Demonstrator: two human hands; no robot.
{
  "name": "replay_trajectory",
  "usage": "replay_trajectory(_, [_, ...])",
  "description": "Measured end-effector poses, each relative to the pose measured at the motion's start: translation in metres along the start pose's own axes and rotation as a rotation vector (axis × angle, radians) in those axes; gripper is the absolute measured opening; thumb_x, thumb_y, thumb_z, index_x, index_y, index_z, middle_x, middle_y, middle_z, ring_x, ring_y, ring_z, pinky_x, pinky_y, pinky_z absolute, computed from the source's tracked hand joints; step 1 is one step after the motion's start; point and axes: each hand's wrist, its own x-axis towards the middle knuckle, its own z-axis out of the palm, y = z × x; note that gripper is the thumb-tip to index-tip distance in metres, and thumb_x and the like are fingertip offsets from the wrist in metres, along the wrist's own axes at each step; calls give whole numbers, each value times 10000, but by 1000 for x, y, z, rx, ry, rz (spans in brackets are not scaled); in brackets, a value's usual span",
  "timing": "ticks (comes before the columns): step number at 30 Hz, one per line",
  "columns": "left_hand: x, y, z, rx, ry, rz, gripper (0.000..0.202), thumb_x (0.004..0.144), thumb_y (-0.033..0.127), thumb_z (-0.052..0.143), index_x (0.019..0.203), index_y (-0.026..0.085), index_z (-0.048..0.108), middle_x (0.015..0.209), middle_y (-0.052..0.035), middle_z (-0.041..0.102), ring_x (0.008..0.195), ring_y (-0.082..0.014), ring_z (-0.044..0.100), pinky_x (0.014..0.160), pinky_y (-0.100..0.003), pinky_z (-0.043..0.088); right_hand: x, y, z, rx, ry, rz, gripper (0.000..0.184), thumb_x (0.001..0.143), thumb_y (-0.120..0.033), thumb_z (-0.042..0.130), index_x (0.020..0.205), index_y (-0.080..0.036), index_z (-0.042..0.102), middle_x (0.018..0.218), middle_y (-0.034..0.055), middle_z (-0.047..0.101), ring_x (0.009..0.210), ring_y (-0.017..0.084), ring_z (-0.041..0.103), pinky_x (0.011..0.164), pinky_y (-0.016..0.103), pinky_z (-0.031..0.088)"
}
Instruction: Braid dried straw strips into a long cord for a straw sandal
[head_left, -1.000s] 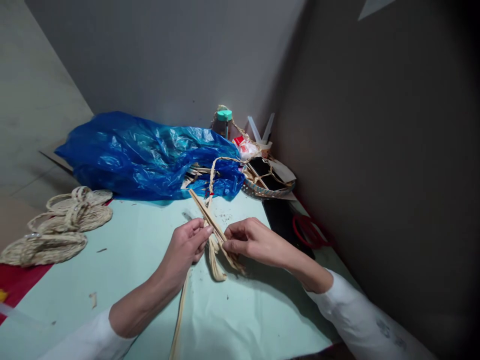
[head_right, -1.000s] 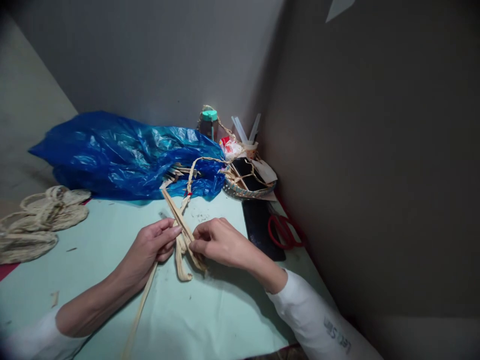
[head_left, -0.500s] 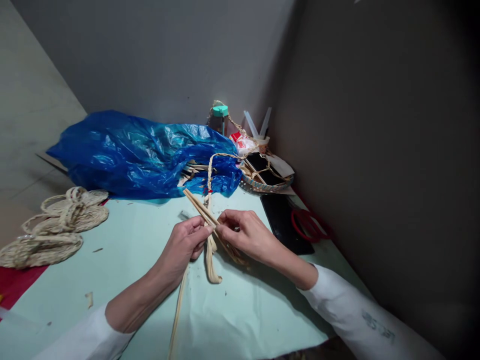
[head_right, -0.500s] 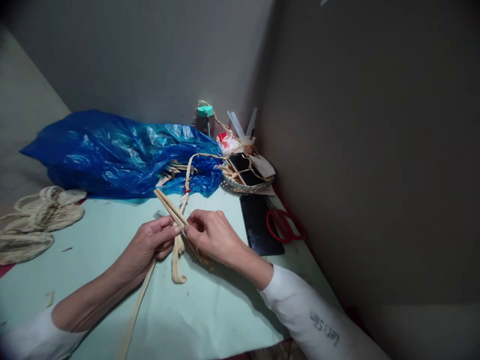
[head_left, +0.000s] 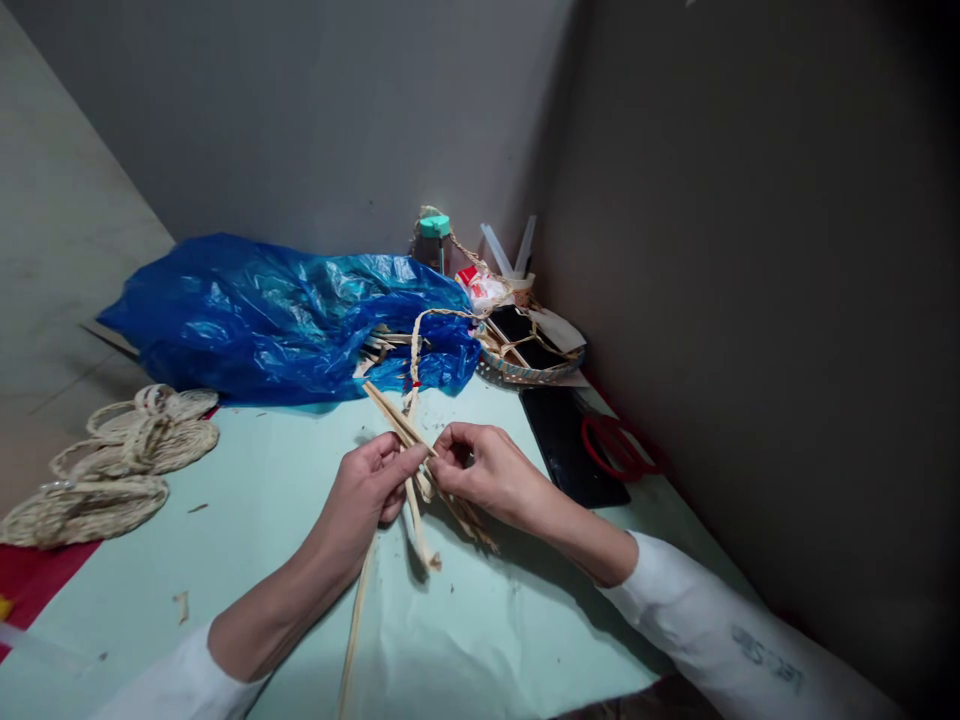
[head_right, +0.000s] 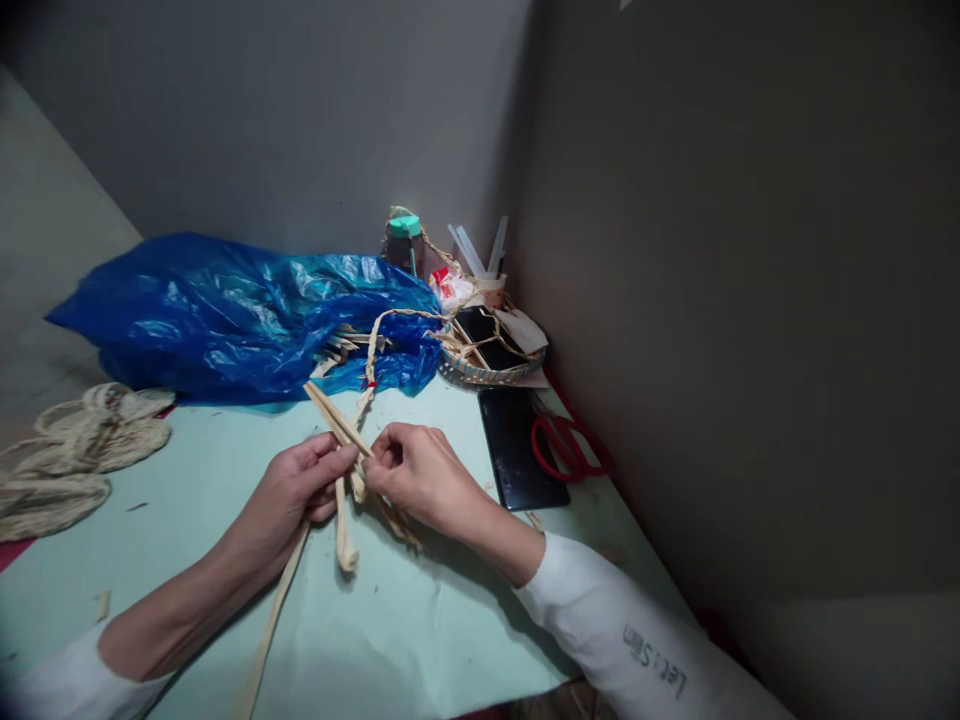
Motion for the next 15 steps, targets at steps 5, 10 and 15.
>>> replay_trajectory(5, [0,3,2,4,-10,-31,267,721,352,715,768,140,559,534,93,302,445,-31,193,388,-159,132,-2,-6,-3,27,-23,20,183,785,-283,523,682,-146,583,610,-25,499,595,92,411,559,210,317])
replay_trajectory(10, [2,4,-2,-87,-24,-97,260,729,324,705,831,122,577,555,93,293,468,-29,136,397,-155,81,1,-4,-6,301,-60,152,177,758,-286,551,646,-149,563,561,-42,431,529,78,361,507,216,275])
replay_trajectory(15, [4,-2,-7,-160,-58,-93,230,741,296,691,830,123,570,579,90,262,487,-38,120,408,-164,72,1,-3,-4,519,-64,225,150,733,-287,584,675,-149,572,537,-54,393,488,73,309,464,224,226])
